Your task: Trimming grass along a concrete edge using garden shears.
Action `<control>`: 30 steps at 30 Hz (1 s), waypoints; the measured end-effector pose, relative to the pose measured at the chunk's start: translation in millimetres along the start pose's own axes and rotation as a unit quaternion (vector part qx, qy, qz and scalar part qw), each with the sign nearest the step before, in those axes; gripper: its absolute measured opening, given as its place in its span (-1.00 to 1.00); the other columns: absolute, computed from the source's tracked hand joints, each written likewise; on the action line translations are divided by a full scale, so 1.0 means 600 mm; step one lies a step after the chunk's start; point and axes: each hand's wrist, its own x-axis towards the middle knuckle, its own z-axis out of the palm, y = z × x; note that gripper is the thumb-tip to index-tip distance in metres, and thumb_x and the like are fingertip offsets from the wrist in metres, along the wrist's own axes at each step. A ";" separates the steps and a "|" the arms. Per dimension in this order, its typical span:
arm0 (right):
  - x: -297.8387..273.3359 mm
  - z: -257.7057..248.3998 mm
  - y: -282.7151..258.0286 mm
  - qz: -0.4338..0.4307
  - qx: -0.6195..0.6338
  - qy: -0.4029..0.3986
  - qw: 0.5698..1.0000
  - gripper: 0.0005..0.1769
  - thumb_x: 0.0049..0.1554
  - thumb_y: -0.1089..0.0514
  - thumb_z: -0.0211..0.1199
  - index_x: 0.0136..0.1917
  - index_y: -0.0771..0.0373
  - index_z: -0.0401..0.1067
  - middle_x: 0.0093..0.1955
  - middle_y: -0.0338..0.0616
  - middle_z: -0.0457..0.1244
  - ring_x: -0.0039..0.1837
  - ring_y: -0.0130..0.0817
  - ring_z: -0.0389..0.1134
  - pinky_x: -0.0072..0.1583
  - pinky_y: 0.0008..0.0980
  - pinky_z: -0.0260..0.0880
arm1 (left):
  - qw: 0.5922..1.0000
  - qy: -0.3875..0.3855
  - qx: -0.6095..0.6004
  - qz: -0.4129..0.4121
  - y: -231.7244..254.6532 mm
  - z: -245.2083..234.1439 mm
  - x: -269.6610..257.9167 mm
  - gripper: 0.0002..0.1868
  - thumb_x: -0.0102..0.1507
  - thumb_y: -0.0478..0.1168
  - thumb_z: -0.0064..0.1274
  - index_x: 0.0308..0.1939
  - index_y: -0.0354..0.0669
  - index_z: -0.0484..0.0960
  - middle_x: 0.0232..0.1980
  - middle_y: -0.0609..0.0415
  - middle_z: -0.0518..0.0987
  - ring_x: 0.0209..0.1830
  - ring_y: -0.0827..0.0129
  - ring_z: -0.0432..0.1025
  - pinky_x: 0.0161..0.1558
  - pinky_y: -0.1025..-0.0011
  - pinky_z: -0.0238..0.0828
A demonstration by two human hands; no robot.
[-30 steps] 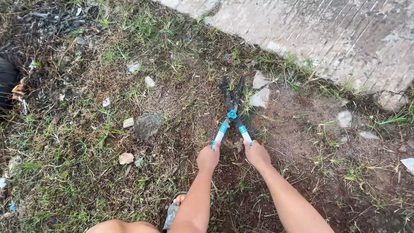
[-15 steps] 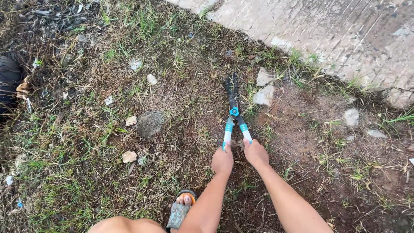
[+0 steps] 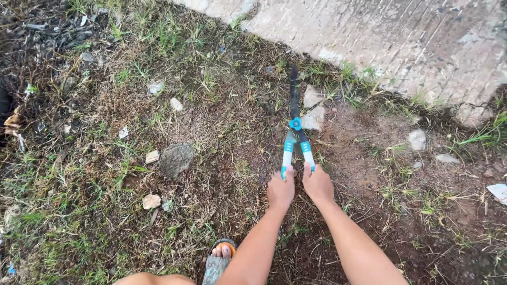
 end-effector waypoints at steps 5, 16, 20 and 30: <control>-0.006 -0.005 0.032 0.034 -0.028 -0.024 0.999 -0.38 0.27 -0.31 -0.05 0.11 0.28 0.43 0.01 0.30 0.38 0.13 0.29 0.41 0.15 0.17 0.40 | 0.998 -0.040 0.045 -0.004 -0.012 -0.017 -0.015 -0.36 0.33 0.30 -0.20 -0.08 -0.17 0.70 -0.15 -0.31 0.66 -0.07 -0.23 0.55 0.01 -0.07 0.44; -0.008 -0.023 0.045 0.054 -0.012 -0.047 0.997 -0.40 0.25 -0.31 -0.02 0.16 0.24 0.44 0.02 0.27 0.39 0.15 0.25 0.40 0.18 0.13 0.38 | 0.995 -0.071 0.068 0.010 -0.041 0.001 0.017 -0.42 0.30 0.25 -0.20 0.04 -0.08 0.67 -0.14 -0.25 0.67 -0.06 -0.18 0.57 0.00 -0.05 0.47; 0.012 -0.029 0.068 0.055 0.004 0.007 0.998 -0.36 0.28 -0.32 -0.03 0.08 0.31 0.47 0.03 0.28 0.38 0.15 0.26 0.40 0.19 0.13 0.37 | 0.988 -0.079 0.116 0.067 -0.012 0.012 0.046 -0.32 0.38 0.32 -0.20 -0.07 -0.26 0.67 -0.10 -0.30 0.65 -0.03 -0.20 0.56 0.05 -0.05 0.46; 0.034 -0.124 0.158 0.064 -0.025 -0.005 0.998 -0.37 0.23 -0.36 0.00 0.07 0.23 0.49 0.01 0.22 0.39 0.14 0.22 0.40 0.16 0.10 0.38 | 0.946 -0.199 0.208 0.147 0.042 -0.024 0.121 -0.36 0.30 0.37 -0.15 -0.09 -0.07 0.72 -0.09 -0.15 0.68 -0.01 -0.07 0.57 0.06 0.02 0.48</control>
